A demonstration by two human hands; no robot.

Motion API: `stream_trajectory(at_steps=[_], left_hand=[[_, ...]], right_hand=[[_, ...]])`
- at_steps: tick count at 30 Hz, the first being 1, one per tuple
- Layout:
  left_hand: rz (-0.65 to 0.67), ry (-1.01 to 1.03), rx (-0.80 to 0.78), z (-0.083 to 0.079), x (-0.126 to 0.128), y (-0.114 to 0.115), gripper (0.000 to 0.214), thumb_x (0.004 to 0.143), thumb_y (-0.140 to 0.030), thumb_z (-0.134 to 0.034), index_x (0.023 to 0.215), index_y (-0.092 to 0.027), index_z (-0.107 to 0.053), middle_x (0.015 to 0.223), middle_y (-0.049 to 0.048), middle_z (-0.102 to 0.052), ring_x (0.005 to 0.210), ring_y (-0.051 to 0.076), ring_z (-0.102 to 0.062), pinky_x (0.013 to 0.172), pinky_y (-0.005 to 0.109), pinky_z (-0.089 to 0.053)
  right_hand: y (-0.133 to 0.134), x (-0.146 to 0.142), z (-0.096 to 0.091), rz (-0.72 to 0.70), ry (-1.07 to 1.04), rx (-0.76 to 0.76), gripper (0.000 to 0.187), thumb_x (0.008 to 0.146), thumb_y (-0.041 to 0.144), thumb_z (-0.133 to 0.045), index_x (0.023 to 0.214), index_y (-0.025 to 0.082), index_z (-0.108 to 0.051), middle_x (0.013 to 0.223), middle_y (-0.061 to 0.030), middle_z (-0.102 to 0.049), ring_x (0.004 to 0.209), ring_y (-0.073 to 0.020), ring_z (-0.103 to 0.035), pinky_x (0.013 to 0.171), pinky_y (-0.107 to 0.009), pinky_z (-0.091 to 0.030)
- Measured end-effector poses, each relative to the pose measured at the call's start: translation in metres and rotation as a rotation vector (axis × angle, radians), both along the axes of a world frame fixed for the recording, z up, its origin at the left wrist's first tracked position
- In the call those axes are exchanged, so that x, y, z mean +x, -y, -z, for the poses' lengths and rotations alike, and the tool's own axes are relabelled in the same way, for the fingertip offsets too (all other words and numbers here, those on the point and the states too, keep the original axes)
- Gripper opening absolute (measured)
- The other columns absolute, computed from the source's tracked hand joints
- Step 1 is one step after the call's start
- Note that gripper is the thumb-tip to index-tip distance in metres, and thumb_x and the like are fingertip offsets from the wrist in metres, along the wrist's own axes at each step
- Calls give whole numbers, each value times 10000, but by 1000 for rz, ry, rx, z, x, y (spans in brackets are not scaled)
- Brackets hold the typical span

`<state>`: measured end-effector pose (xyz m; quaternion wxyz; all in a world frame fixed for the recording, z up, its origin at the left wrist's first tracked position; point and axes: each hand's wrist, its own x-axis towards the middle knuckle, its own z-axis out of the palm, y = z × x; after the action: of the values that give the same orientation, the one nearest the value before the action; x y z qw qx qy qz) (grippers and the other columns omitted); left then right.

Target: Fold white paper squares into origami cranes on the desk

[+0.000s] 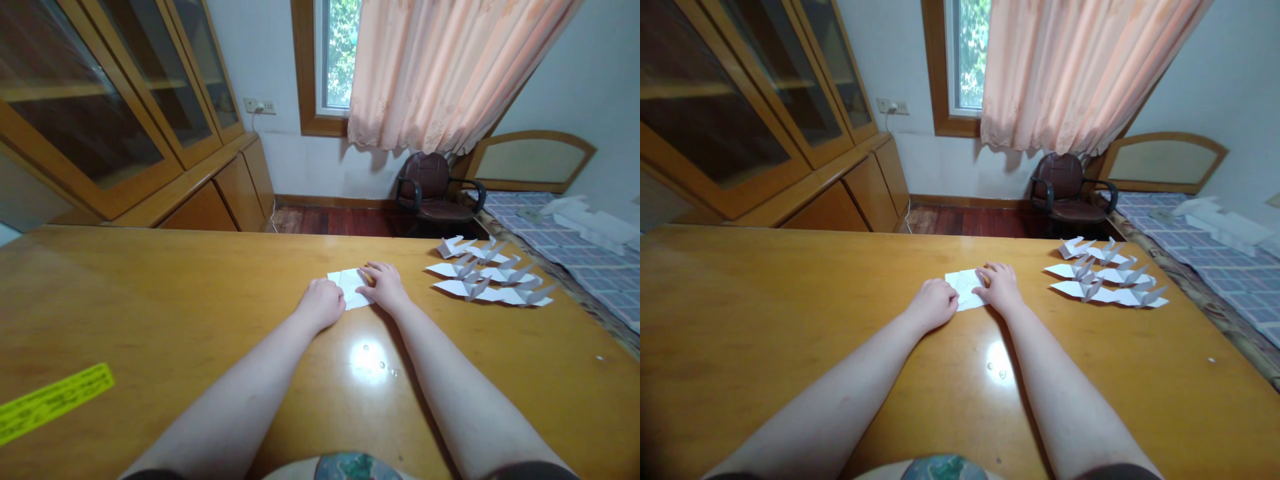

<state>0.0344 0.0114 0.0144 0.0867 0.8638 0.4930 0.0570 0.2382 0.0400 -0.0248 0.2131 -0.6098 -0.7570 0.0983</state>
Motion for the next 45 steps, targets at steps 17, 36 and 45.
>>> stream_trajectory(at_steps=[17, 36, 45], left_hand=[[113, 96, -162, 19, -18, -15, 652, 816, -368, -501, 1425, -185, -354, 1508, 80, -342, 1397, 226, -273, 1167, 465, -131], [171, 60, -179, 26, -10, -13, 661, 858, -426, -463, 1451, -178, -305, 1534, 84, -287, 1412, 225, -248, 1164, 382, -159], [137, 50, -202, 18, -5, -8, 653, 862, -384, -468, 1460, -206, -277, 1541, 70, -273, 1409, 232, -258, 1154, 397, -204]], right_hand=[[10, -9, -13, -169, 76, -65, 259, 793, 420, -666, 994, 272, -732, 1034, -50, -665, 973, -235, -572, 880, -385, -377], [3, -14, -5, -34, 11, -74, 139, 875, 262, -556, 835, 201, -674, 903, -47, -662, 896, -181, -564, 800, -289, -373], [4, -19, -8, 30, 14, -101, 113, 859, 267, -573, 817, 215, -664, 926, -29, -677, 906, -183, -574, 773, -295, -346]])
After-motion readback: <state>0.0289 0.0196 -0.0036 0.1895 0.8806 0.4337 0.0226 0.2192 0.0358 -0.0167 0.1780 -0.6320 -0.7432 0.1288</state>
